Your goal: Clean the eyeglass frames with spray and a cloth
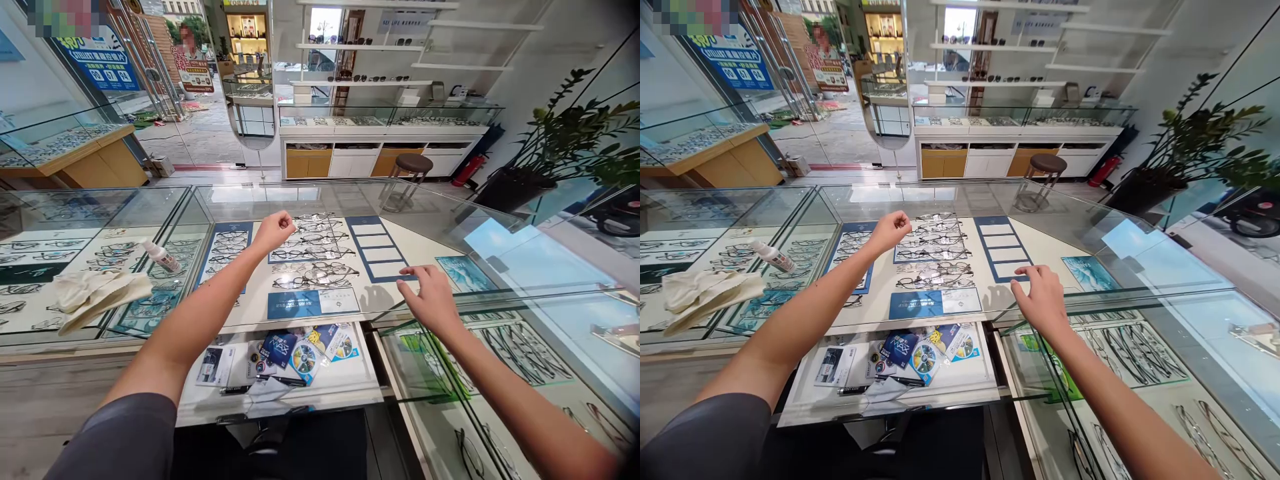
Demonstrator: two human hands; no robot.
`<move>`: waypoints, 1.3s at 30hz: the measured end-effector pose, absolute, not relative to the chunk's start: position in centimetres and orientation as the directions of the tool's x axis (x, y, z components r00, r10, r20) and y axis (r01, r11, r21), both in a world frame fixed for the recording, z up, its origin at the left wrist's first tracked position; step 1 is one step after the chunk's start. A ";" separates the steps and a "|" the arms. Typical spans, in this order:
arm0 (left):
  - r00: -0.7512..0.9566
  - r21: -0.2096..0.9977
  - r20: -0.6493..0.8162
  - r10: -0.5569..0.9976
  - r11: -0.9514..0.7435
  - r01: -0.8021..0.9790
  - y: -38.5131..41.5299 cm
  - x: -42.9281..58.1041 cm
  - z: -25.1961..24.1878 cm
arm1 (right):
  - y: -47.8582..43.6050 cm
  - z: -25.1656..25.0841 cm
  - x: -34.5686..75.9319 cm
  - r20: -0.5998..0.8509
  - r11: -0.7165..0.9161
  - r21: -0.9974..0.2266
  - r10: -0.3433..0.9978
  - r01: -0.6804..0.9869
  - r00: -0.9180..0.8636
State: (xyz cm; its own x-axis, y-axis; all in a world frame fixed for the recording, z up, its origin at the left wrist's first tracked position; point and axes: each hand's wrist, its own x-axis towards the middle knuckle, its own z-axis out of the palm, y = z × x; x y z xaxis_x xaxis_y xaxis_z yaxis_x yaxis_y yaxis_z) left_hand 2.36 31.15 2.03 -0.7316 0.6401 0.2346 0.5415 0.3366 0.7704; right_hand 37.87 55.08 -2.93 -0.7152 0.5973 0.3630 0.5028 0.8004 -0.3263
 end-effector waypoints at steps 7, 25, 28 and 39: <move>-0.719 0.799 0.229 0.656 0.296 0.524 30.8 3.3 2.4 | 54.7 -2.7 37.8 0.357 0.800 -0.319 0.598 0.508 -0.718; -0.586 0.765 0.343 0.734 0.143 0.628 29.4 7.9 5.6 | 55.8 -3.3 37.6 0.359 0.818 -0.257 0.575 0.515 -0.735; -0.434 0.745 0.372 0.820 0.014 0.666 25.5 12.0 7.3 | 56.0 -3.4 37.5 0.354 0.817 -0.252 0.576 0.518 -0.736; -0.086 0.905 -0.024 0.996 0.058 0.421 15.1 21.5 1.9 | 56.1 -3.4 37.2 0.367 0.813 -0.212 0.580 0.542 -0.727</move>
